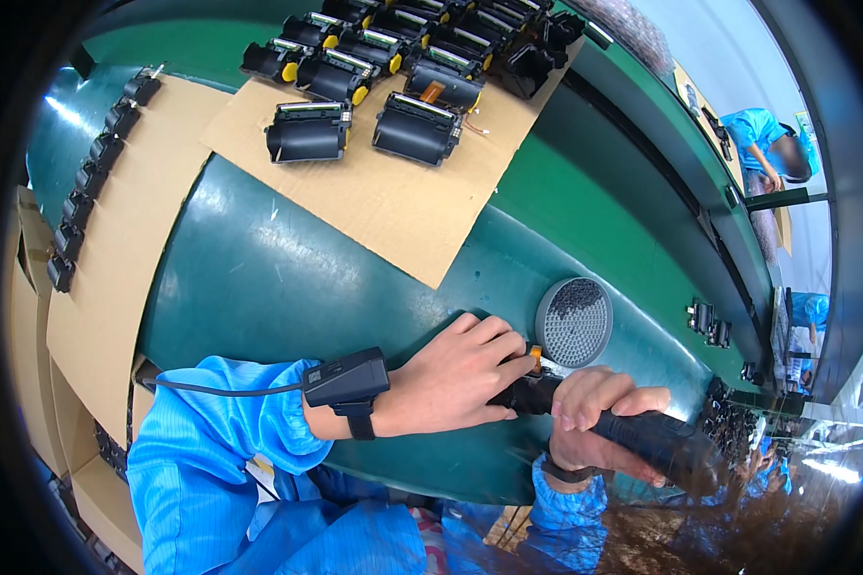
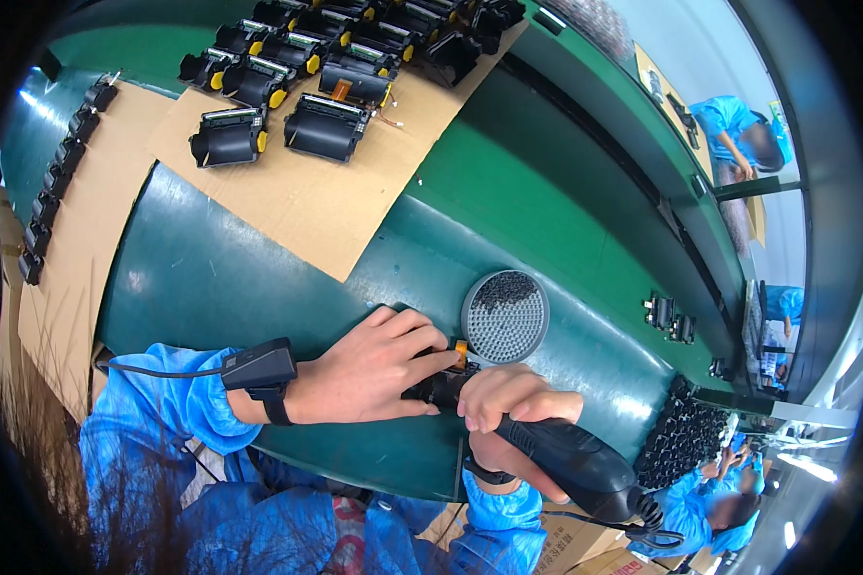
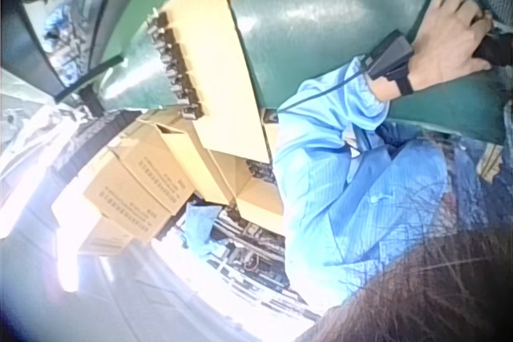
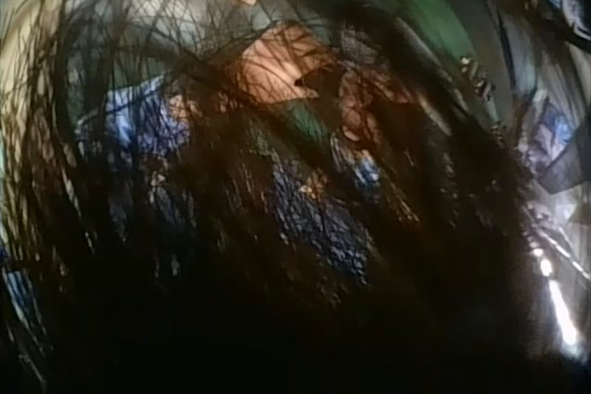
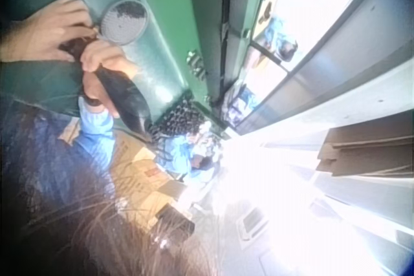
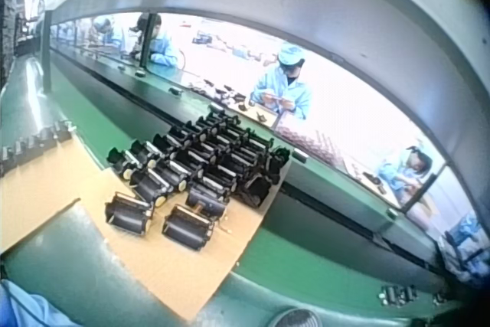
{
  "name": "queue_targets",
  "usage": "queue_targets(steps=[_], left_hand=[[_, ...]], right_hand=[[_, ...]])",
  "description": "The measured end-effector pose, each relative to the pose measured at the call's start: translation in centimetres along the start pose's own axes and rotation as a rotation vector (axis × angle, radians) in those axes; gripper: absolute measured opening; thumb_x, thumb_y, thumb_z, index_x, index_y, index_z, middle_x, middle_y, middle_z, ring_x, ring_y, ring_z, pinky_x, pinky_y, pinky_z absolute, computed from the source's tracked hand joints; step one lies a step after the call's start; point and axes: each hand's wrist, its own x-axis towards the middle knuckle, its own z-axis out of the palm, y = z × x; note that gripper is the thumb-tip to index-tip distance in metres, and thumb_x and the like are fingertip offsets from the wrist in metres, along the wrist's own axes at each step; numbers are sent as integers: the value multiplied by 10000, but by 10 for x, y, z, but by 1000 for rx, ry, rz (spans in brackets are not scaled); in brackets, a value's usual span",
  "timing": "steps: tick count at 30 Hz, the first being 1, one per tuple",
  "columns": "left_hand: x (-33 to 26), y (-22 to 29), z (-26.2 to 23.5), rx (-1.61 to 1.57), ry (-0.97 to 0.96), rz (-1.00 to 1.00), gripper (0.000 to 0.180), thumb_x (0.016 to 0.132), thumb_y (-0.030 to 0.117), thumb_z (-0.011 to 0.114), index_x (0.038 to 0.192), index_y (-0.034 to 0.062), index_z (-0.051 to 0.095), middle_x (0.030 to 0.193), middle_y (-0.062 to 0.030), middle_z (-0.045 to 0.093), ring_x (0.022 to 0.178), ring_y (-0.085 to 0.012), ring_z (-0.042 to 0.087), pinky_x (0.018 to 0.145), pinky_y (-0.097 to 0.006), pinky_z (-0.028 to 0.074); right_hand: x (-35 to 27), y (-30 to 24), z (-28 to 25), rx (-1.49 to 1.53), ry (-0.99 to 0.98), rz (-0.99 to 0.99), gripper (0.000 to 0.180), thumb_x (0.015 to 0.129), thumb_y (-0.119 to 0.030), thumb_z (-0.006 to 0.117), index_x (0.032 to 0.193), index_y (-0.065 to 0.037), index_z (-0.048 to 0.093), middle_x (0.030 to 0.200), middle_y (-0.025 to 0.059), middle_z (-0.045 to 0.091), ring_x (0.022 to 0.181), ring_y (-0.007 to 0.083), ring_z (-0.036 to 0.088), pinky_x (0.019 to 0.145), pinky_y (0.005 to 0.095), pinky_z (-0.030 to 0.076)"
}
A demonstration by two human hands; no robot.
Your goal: The person assembles electronic components at a workstation. They pick up components from the assembly line, use an electric screwdriver to secure parts, and place the finished units into a cardboard box.
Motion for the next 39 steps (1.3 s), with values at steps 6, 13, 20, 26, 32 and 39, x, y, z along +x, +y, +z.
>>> queue_targets(steps=[6,13,20,26,32,39], left_hand=[[0,0,-2,-6,8,3,607,773,372,822,1260,46,665,1160,-68,588,1194,-262,521,990,-410,415],[0,4,-3,11,7,5,617,772,366,829,1273,47,661,1185,-74,602,1201,-269,525,999,-417,415],[-1,12,-5,36,-31,13,625,798,369,823,1302,44,646,1215,-81,604,1197,-282,527,1002,-423,421],[-2,17,-13,47,55,12,537,801,324,826,1243,67,663,1235,-73,637,1168,-261,572,963,-398,426],[12,44,-30,37,25,-30,526,774,286,845,1235,102,672,1228,-65,641,1159,-285,577,980,-413,448],[0,34,-19,40,-19,-185,531,806,275,851,1254,80,645,1290,-86,644,1184,-331,596,1046,-434,445]], right_hand=[[-2,11,2,-23,-107,-99,830,800,-841,604,1012,-50,468,641,65,557,481,182,554,436,325,501],[-7,5,-3,-1,-24,44,865,766,-879,585,1017,-60,462,640,49,530,480,171,520,440,323,477],[1,-52,-36,38,322,-46,625,975,-724,502,1180,-136,451,752,20,537,531,146,504,480,292,450],[-50,-88,-111,-218,837,101,520,1055,-627,441,1053,-119,553,945,46,561,796,186,528,762,331,454],[-80,-133,-159,-850,754,721,563,1083,-545,435,873,-57,621,678,-25,501,589,67,443,528,260,303],[-74,-132,-180,-997,549,851,600,1069,-520,472,689,-66,567,577,-45,424,502,72,348,487,283,237]])
